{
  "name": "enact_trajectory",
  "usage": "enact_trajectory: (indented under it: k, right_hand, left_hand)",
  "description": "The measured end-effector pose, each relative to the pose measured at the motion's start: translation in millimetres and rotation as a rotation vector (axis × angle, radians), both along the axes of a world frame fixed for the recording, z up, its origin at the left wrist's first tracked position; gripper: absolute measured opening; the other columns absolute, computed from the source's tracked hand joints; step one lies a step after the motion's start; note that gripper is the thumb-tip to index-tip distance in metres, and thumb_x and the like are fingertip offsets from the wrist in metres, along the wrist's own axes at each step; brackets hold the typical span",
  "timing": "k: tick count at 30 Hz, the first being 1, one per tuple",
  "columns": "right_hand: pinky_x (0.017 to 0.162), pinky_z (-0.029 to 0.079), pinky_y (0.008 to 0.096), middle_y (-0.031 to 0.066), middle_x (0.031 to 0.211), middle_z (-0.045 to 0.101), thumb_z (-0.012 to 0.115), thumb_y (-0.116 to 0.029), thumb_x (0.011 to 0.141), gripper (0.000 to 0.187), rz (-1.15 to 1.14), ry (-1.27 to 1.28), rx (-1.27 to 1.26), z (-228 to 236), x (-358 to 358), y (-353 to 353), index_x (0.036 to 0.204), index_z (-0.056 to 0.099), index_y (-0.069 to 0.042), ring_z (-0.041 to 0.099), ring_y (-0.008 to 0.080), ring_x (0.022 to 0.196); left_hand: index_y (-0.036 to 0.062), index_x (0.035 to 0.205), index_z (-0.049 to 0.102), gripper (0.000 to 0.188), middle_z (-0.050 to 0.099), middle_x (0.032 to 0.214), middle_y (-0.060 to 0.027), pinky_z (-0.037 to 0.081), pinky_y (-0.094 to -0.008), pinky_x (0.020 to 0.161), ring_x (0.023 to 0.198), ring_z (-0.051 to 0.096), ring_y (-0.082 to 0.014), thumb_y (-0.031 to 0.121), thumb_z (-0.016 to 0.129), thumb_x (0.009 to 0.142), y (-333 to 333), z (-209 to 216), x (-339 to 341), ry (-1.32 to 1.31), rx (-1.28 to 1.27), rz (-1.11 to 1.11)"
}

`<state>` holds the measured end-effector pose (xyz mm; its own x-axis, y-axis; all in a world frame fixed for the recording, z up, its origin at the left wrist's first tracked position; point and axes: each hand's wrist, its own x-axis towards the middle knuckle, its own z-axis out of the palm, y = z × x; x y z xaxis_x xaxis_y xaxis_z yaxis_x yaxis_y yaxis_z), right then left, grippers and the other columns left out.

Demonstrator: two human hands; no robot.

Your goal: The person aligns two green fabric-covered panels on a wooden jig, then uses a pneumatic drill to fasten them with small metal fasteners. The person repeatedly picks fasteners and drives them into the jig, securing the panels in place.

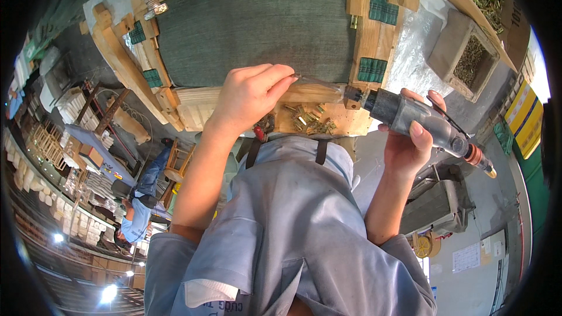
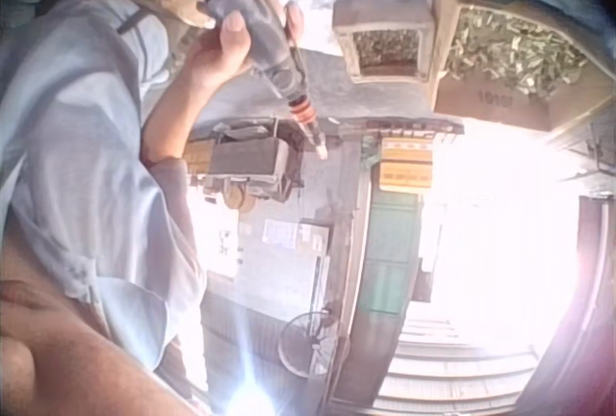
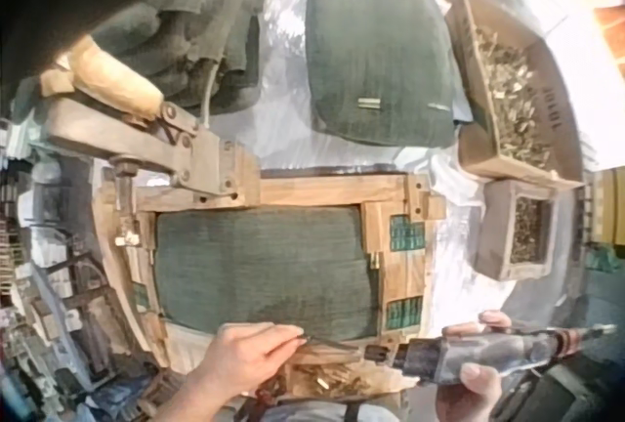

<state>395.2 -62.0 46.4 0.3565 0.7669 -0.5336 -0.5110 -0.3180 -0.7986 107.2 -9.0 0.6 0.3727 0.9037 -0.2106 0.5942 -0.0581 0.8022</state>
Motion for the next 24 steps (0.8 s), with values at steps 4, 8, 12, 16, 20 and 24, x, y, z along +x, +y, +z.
enact_trajectory:
  k: [4,8,12,16,20,24]
  right_hand:
    - [0.075,0.068,0.0414,0.0287,0.125,0.066,0.078,-0.016,0.077,0.08,0.122,-0.025,-0.039,5,12,5,0.146,0.041,-0.001,0.073,0.0348,0.102]
    - [0.094,0.059,0.0397,0.0265,0.121,0.07,0.085,-0.017,0.072,0.082,0.249,-0.04,-0.023,-6,28,6,0.143,0.046,0.001,0.072,0.0304,0.104]
    - [0.099,0.056,0.0388,0.0257,0.118,0.072,0.089,-0.02,0.069,0.084,0.266,-0.054,-0.058,-5,32,8,0.14,0.05,0.001,0.072,0.029,0.104]
    - [0.097,0.056,0.0384,0.0267,0.118,0.072,0.089,-0.022,0.069,0.085,0.23,-0.13,-0.009,-1,32,14,0.14,0.05,0.001,0.072,0.0294,0.103]
    - [0.098,0.056,0.0386,0.0277,0.118,0.071,0.089,-0.024,0.07,0.085,0.193,-0.299,0.084,9,35,28,0.141,0.05,0.001,0.072,0.0304,0.103]
    - [0.101,0.057,0.0418,0.0285,0.121,0.071,0.088,-0.021,0.071,0.083,0.167,-0.424,0.179,22,36,38,0.142,0.051,0.0,0.072,0.0317,0.106]
  left_hand:
    - [0.0057,0.099,0.076,0.012,0.075,0.086,-0.0116,0.055,-0.0386,0.062,0.07,0.071,-0.03,0.013,0.08,0.091,7,0,-4,0.045,-0.045,-0.22]
    - [0.0074,0.098,0.075,0.011,0.073,0.083,-0.013,0.056,-0.0426,0.065,0.074,0.071,-0.0345,0.017,0.077,0.093,3,5,-5,0.062,-0.242,-0.374]
    - [0.0075,0.101,0.074,0.012,0.073,0.084,-0.0135,0.056,-0.0436,0.065,0.075,0.071,-0.036,0.017,0.076,0.094,2,9,-1,0.057,-0.35,-0.423]
    - [0.0079,0.106,0.076,0.017,0.062,0.068,-0.0102,0.048,-0.0382,0.057,0.058,0.061,-0.0258,0.017,0.08,0.092,-3,-8,1,-0.06,-0.214,-0.219]
    - [0.0081,0.106,0.078,0.024,0.035,0.055,0.0011,0.029,-0.0308,0.051,0.051,0.032,-0.0089,0.018,0.088,0.087,21,0,10,-0.052,-0.363,0.024]
    - [0.0073,0.1,0.078,0.02,0.034,0.054,0.0075,0.022,-0.0282,0.052,0.053,0.028,-0.0032,0.017,0.089,0.087,32,-10,6,-0.095,-0.459,0.139]
